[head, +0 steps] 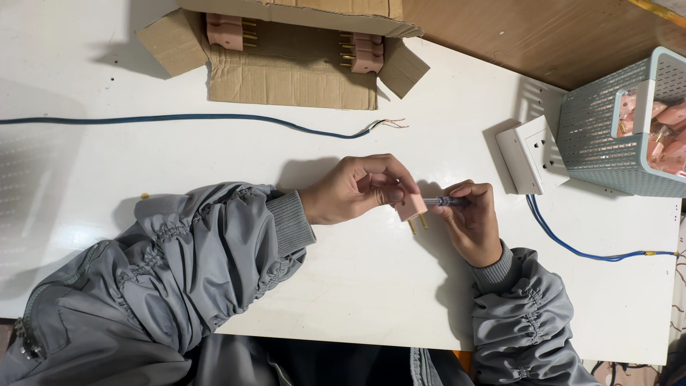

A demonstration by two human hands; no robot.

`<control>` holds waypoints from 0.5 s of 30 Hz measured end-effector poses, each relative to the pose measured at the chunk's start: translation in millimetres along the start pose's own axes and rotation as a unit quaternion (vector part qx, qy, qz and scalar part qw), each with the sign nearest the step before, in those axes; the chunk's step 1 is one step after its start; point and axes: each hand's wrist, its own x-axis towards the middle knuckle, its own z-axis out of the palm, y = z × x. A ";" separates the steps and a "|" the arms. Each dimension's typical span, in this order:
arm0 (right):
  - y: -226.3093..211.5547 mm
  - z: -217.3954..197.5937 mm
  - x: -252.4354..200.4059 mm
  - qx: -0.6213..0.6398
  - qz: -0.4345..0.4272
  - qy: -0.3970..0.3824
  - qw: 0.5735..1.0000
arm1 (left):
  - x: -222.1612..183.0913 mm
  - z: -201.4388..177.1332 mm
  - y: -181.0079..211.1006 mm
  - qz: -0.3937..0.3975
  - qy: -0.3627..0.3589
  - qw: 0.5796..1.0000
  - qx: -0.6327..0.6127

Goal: The person assembles electrical plugs by stripping wire ends, inserting them into the plug terminals, and tightening the screws with a tester screwdriver.

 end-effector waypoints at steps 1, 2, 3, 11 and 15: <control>-0.2 -1.7 -0.6 0.000 0.000 0.003 1.000 | -0.7 -0.8 -1.5 -0.001 -0.003 1.000 0.001; -0.3 -3.2 -1.1 -0.003 -0.007 0.006 1.000 | -1.3 -1.9 -2.8 0.000 -0.012 1.000 0.005; -0.3 -4.8 -1.6 -0.007 -0.014 0.009 1.000 | -1.8 -2.9 -4.1 0.000 -0.021 1.000 0.010; -24.6 -6.6 6.5 -0.065 -0.035 0.004 0.997 | -4.0 -7.7 -5.4 0.011 -0.030 0.999 0.030; -25.7 -10.8 5.9 -0.116 -0.031 -0.030 0.992 | -5.8 -8.2 -3.9 0.009 -0.027 0.999 0.042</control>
